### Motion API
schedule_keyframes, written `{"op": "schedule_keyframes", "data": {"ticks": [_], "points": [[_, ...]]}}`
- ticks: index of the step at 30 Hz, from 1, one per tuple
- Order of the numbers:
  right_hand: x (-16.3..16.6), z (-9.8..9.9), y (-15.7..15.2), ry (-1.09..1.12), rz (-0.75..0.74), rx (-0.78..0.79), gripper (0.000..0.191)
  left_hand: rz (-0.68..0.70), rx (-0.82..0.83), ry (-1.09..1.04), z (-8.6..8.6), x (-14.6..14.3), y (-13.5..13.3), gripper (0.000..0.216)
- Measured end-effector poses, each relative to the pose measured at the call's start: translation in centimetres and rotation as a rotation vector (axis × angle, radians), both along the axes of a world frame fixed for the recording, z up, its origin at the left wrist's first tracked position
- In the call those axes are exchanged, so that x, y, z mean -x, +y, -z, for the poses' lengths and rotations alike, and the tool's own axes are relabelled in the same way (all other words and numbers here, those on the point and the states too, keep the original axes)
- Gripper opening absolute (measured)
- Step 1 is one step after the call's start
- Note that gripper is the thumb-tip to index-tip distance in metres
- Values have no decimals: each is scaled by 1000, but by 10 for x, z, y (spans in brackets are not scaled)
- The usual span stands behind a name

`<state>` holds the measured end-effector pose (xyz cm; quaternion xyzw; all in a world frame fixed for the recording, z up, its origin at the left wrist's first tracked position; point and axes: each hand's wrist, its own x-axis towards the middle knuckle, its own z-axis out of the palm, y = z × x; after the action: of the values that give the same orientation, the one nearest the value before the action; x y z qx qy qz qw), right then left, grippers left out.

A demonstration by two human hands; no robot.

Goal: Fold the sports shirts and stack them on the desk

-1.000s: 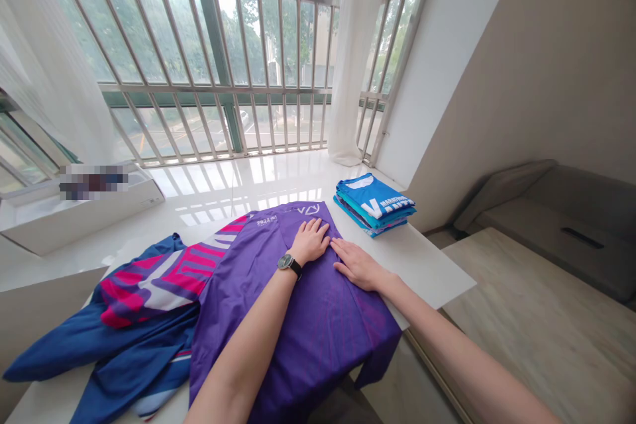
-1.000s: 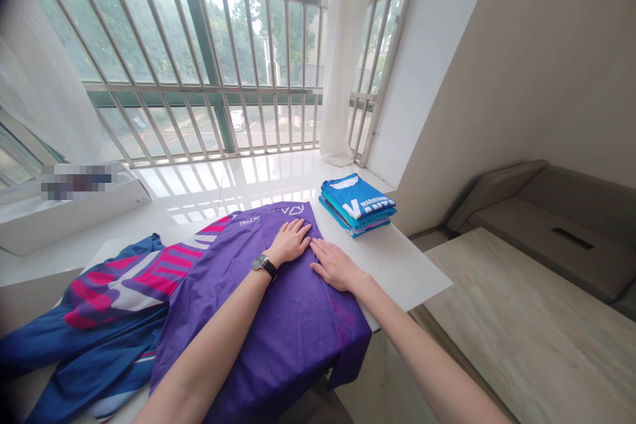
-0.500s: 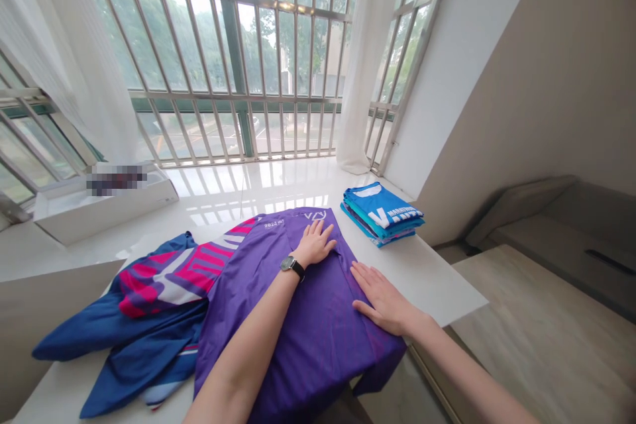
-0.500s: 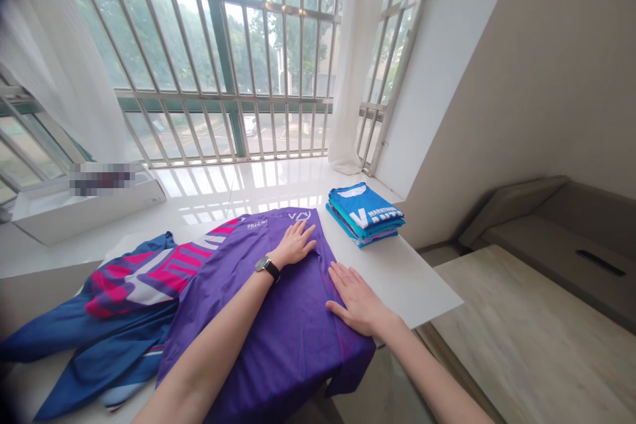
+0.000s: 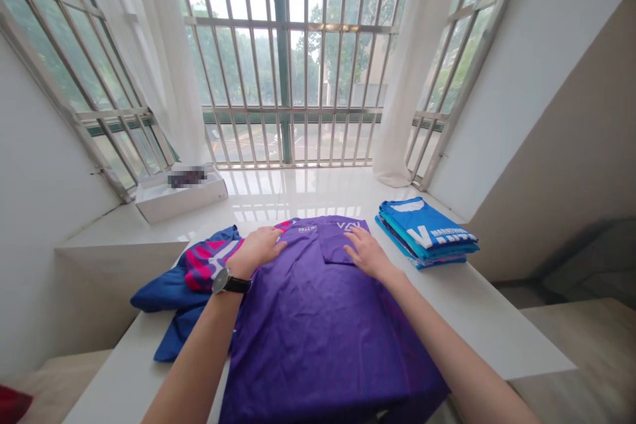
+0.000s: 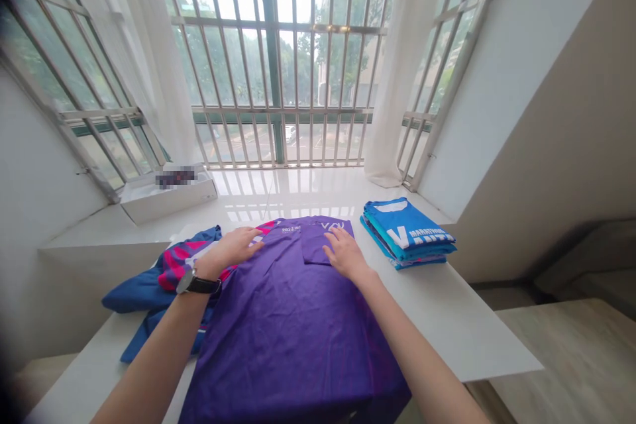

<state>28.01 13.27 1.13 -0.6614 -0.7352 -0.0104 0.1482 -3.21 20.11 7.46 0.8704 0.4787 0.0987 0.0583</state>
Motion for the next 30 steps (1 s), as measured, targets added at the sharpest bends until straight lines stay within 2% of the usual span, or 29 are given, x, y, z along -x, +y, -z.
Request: {"op": "schedule_keyframes", "data": {"ticks": [5,9,15,19,22,26,30], "points": [[26,30,39,-14,76,117,69,-320,30,135,-13,90,-5,43],[22,48,50,-33,137,202,77,-506,115,227,-5,127,0,44],[11,52,60,-46,152,214,80,-619,196,219,13,128,16,51],[10,52,61,-37,151,207,81,-685,203,243,14,127,19,52],[10,52,60,-22,149,198,80,-745,164,234,14,139,21,59],[9,52,59,-4,135,190,81,-797,222,149,19,155,20,68],[8,51,58,-1,134,183,81,-800,239,130,24,154,8,70]]}}
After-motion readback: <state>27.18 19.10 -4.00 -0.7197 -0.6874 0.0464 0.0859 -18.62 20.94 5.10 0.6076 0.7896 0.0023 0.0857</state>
